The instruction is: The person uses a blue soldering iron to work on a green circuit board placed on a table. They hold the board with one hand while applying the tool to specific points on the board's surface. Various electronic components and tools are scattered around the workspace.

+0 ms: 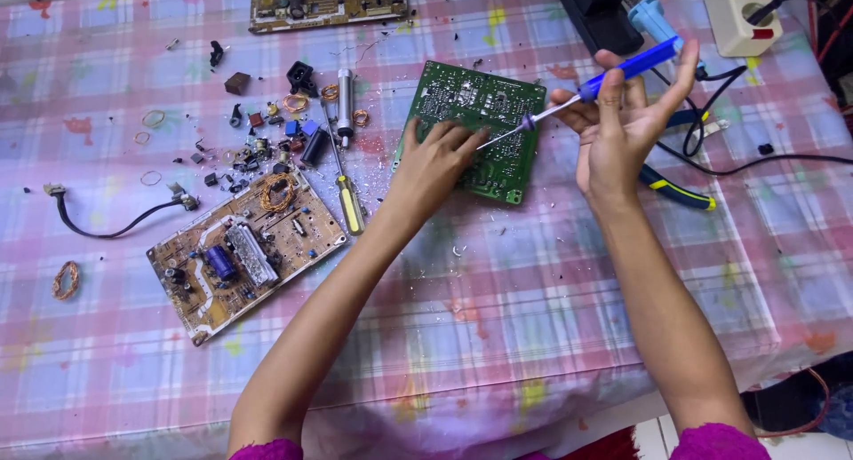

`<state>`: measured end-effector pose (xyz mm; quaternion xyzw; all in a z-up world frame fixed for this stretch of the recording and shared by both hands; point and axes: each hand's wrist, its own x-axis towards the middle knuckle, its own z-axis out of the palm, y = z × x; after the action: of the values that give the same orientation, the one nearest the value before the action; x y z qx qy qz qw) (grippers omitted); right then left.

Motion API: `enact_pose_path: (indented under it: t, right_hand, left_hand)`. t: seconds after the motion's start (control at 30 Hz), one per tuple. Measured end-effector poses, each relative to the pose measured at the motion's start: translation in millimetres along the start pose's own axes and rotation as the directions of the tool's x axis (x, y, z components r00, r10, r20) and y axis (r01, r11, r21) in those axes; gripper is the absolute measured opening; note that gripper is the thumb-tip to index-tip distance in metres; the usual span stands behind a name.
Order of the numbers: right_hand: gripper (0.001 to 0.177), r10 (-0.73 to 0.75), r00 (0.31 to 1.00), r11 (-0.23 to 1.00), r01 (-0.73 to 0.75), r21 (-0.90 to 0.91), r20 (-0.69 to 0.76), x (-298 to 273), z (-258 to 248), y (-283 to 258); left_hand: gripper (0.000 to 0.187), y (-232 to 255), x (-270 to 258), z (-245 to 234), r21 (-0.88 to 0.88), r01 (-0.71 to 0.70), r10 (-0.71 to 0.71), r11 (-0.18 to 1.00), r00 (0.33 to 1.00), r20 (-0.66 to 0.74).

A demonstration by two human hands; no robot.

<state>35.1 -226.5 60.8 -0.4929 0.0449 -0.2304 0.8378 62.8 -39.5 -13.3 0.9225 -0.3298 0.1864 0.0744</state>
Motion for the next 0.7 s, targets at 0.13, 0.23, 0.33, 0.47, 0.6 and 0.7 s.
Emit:
enact_pose_path:
  t: [0.13,0.23,0.33,0.47,0.6,0.7]
  right_hand:
    - [0.09,-0.023,1.0,0.999,0.023,-0.026,0.002,-2.6,0.7,-8.2]
    - [0.088,-0.047,0.999,0.999,0.047,-0.011,0.015,-8.9,5.0,-16.9]
    - [0.083,-0.112,0.994,0.992,0.113,-0.064,0.014,-19.7,10.2,-25.3]
    - [0.091,-0.169,0.981,0.982,0.176,-0.069,0.094,-36.5,14.7,-32.7]
    - [0.072,-0.386,0.853,0.887,0.447,-0.111,0.351,-40.9,3.5,-18.2]
    - [0.067,-0.497,0.721,0.797,0.599,-0.073,0.483,-41.1,10.6,-24.8]
  left_hand:
    - [0.01,3.5,3.7,-25.5,-0.009,-0.05,0.048,0.999,0.992,-0.113]
    - [0.025,10.7,-10.8,-42.1,-0.204,-0.007,-0.05,0.979,0.96,-0.274]
    - [0.013,22.9,-29.5,-59.4,-0.634,-0.039,-0.209,0.772,0.927,-0.312]
    - [0.018,33.4,-43.7,-57.8,-0.718,0.036,-0.352,0.695,0.888,-0.296]
    - [0.019,35.1,-46.0,-58.1,-0.727,0.044,-0.384,0.685,0.87,-0.309]
    - [0.019,34.0,-47.5,-55.2,-0.762,0.038,-0.392,0.646,0.873,-0.289]
